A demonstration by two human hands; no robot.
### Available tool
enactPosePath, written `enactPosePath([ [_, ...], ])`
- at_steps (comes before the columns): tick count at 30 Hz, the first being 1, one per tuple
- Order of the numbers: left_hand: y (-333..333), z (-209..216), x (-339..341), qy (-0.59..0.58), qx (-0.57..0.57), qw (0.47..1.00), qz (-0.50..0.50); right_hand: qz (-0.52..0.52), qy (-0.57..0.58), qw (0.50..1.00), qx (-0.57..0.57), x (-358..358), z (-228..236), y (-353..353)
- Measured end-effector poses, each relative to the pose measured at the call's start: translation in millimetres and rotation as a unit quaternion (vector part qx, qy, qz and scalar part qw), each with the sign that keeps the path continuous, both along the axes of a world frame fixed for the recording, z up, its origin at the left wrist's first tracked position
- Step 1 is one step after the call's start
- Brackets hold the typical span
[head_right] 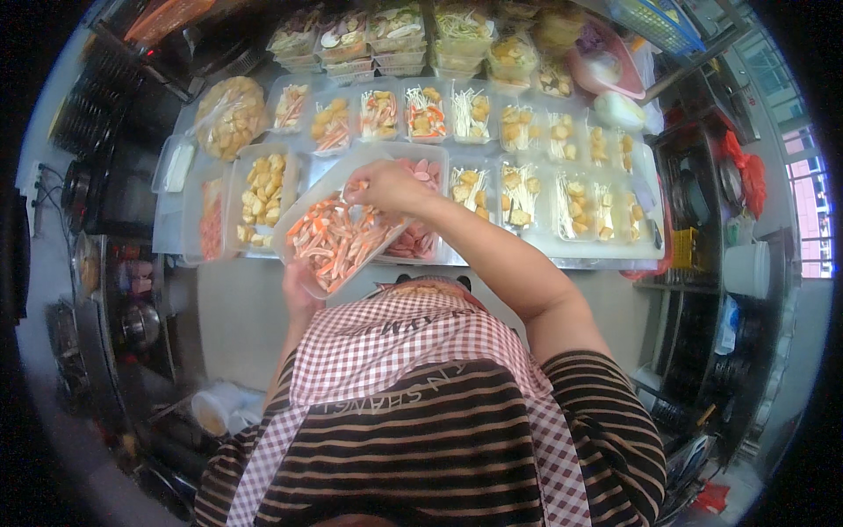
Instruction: The person pulls apart bunches of mushrooms and distributes them into plastic containers, then adds tofu pieces, sliced sausage, and crab sticks from storage bins into each container.
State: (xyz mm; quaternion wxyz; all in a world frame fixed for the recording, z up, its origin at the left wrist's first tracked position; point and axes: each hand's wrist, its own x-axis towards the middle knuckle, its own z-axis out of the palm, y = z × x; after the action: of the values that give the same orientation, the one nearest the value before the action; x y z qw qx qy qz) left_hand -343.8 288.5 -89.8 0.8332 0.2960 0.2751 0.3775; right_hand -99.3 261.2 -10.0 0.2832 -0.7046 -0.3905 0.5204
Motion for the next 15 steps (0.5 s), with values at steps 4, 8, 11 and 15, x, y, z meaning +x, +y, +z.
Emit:
enactPosePath([
  [4,-1.4,16.6,21.8,-0.018,0.002,1.0,0.006,-0.061,0.036,0.995,0.064,13.8,30.3,-12.5],
  [8,-3.9,20.8,34.0,0.0,-0.026,1.0,0.001,-0.097,0.082,0.974,0.185,75.3,55.7,-21.8],
  [11,-8.3,25.7,40.7,-0.005,-0.037,0.999,-0.001,-0.139,-0.049,0.975,0.169,127.9,73.6,-25.6],
  [15,-19.0,31.9,51.0,-0.009,-0.012,1.0,0.0,-0.179,-0.07,0.975,0.11,197.8,26.0,-22.5],
])
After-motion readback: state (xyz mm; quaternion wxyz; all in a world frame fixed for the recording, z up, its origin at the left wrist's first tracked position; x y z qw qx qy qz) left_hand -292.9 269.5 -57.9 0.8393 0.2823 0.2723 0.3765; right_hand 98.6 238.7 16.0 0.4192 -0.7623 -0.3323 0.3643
